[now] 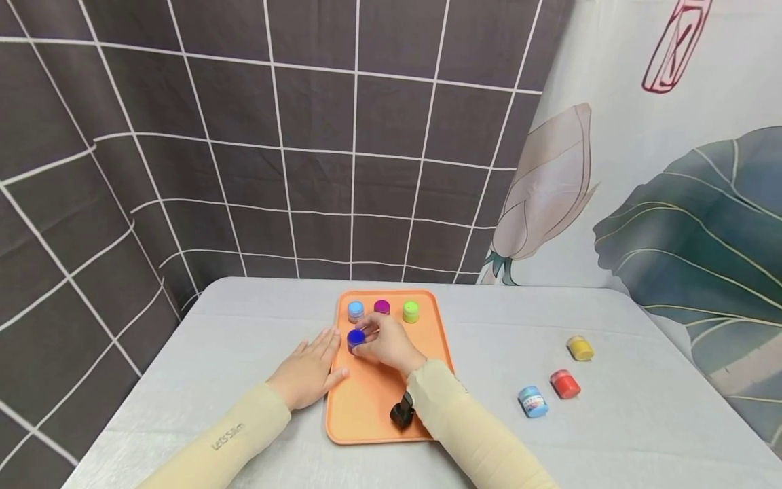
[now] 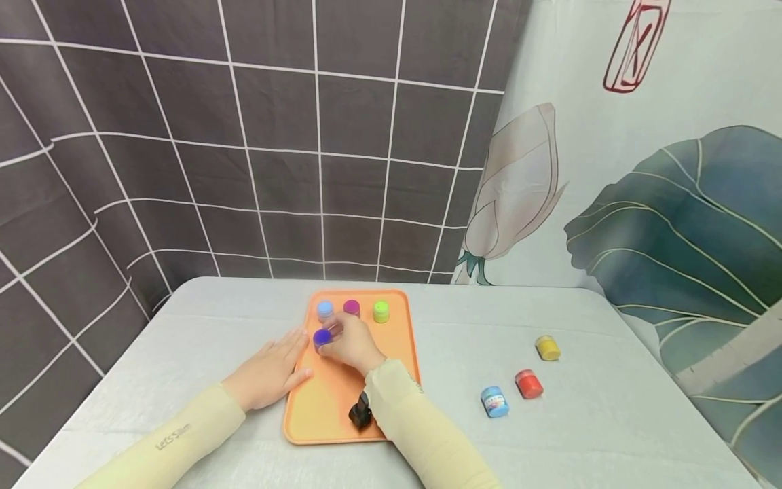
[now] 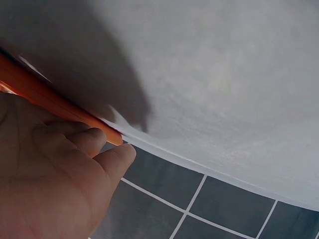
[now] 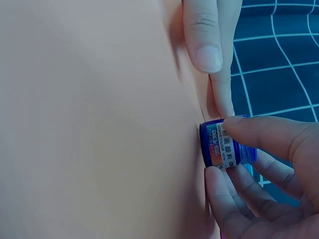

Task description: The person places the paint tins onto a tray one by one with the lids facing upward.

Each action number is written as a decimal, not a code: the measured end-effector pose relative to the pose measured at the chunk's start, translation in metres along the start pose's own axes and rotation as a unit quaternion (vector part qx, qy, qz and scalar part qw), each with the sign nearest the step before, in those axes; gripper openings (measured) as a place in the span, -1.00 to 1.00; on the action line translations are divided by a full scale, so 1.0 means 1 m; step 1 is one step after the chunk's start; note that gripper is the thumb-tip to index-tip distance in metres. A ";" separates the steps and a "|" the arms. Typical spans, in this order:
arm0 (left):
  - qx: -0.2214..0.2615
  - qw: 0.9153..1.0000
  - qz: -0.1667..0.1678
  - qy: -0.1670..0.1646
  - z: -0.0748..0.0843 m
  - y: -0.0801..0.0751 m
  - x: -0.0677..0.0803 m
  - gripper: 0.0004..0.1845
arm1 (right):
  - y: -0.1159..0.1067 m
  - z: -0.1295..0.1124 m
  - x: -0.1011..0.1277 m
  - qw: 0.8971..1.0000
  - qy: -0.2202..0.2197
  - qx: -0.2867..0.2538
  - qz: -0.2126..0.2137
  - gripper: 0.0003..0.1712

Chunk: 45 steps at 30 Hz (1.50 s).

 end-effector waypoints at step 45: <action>0.009 1.000 -0.003 -0.008 0.004 -0.006 0.006 -0.23 | -0.142 -0.023 0.086 0.974 -0.106 0.202 -0.012 -0.81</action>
Point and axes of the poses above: each hand's wrist, its own x-axis away from the middle knuckle, its own y-axis out of the palm, z = x × y, the point moved 1 cm from there along -x, towards the middle knuckle, and after that the axes turned 13 degrees about -y, right-handed, at the moved point
